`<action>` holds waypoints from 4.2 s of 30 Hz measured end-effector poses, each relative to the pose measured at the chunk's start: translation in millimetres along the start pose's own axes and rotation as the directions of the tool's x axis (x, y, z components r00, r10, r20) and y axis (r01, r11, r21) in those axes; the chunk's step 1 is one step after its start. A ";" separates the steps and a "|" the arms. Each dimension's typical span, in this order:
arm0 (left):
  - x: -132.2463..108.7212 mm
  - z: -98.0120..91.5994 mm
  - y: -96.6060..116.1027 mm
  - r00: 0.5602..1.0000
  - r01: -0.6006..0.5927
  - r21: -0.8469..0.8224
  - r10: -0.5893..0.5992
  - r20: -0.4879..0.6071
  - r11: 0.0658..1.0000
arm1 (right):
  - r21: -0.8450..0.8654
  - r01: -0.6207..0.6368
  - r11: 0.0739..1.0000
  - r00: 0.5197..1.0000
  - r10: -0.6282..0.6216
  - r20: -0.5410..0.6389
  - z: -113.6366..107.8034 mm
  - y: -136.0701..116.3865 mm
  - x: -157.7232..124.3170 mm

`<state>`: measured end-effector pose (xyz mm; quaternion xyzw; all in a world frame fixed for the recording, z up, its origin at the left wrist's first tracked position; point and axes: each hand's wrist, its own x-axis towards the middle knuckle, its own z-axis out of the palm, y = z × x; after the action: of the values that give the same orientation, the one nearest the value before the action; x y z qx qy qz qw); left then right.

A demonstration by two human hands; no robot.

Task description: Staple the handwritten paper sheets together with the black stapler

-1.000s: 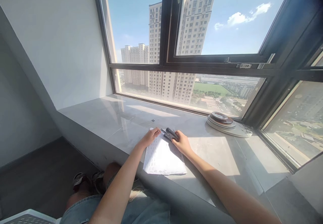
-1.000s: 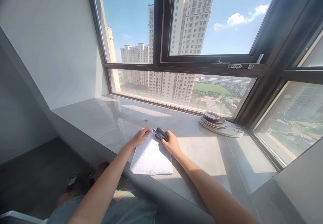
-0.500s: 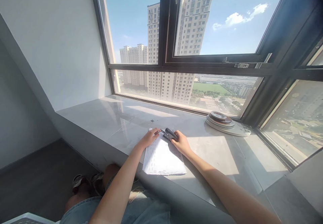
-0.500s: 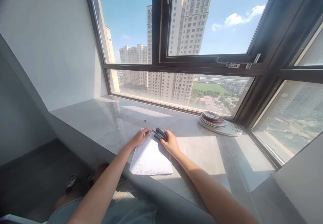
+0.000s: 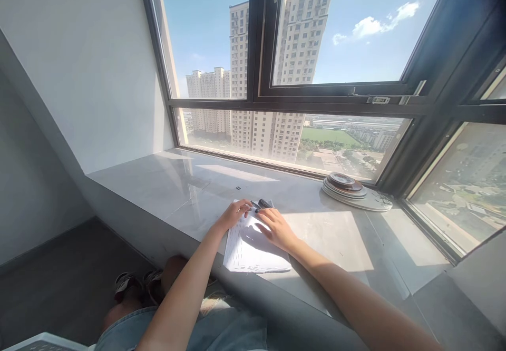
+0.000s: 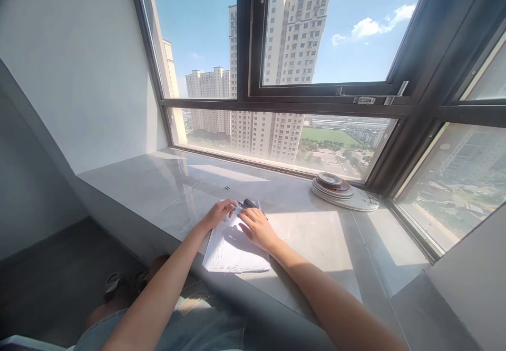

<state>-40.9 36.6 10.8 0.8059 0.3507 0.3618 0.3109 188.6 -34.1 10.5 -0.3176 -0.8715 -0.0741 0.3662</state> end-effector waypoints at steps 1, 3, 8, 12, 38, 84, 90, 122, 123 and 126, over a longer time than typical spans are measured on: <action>-0.7 -0.1 2.2 1.000 -0.005 -0.014 0.005 0.013 1.000 | -0.018 0.039 0.999 0.999 -0.038 0.033 0.2 -2.8 0.4; -2.0 -0.4 6.3 0.999 -0.005 -0.038 0.007 0.052 0.999 | -0.048 0.079 0.996 0.994 -0.075 0.077 1.0 -6.3 1.0; -4.2 -1.1 14.3 0.990 0.006 -0.148 0.014 0.137 0.989 | -0.079 0.052 0.996 0.995 -0.045 0.092 2.6 -5.6 1.6; -5.9 -2.3 18.6 0.962 0.027 -0.300 0.056 0.266 0.953 | -0.057 0.031 0.998 0.998 -0.027 0.065 3.1 -4.0 2.3; -7.0 -6.5 16.6 0.988 0.035 -0.255 0.005 0.155 0.966 | 0.112 -0.276 0.954 0.923 0.296 -0.246 -5.8 24.5 -1.7; 71.2 -26.3 -84.0 0.984 0.147 0.560 -0.179 0.002 0.815 | 0.069 -0.581 0.811 0.808 0.566 0.165 0.5 38.8 2.7; 43.7 -41.2 -74.0 0.974 0.224 0.607 -0.186 -0.125 0.763 | -0.109 -0.633 0.767 0.756 0.642 0.129 -6.3 35.3 0.6; 2.2 -56.6 -81.5 0.932 0.327 0.628 -0.133 -0.337 0.706 | -0.028 -0.542 0.840 0.830 0.540 0.139 -11.2 47.9 -0.5; 2.0 -56.7 -81.4 0.932 0.328 0.629 -0.135 -0.336 0.704 | -0.006 -0.506 0.862 0.851 0.500 0.161 -12.6 47.9 -0.5; 1.4 -56.6 -79.9 0.929 0.335 0.628 -0.135 -0.344 0.702 | 0.027 -0.470 0.882 0.868 0.457 0.192 -14.6 47.2 -0.4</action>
<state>-112.8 96.5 -18.2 0.7533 0.5982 0.2731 -0.0110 226.2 -2.4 15.9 -0.5093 -0.8012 0.0769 0.3046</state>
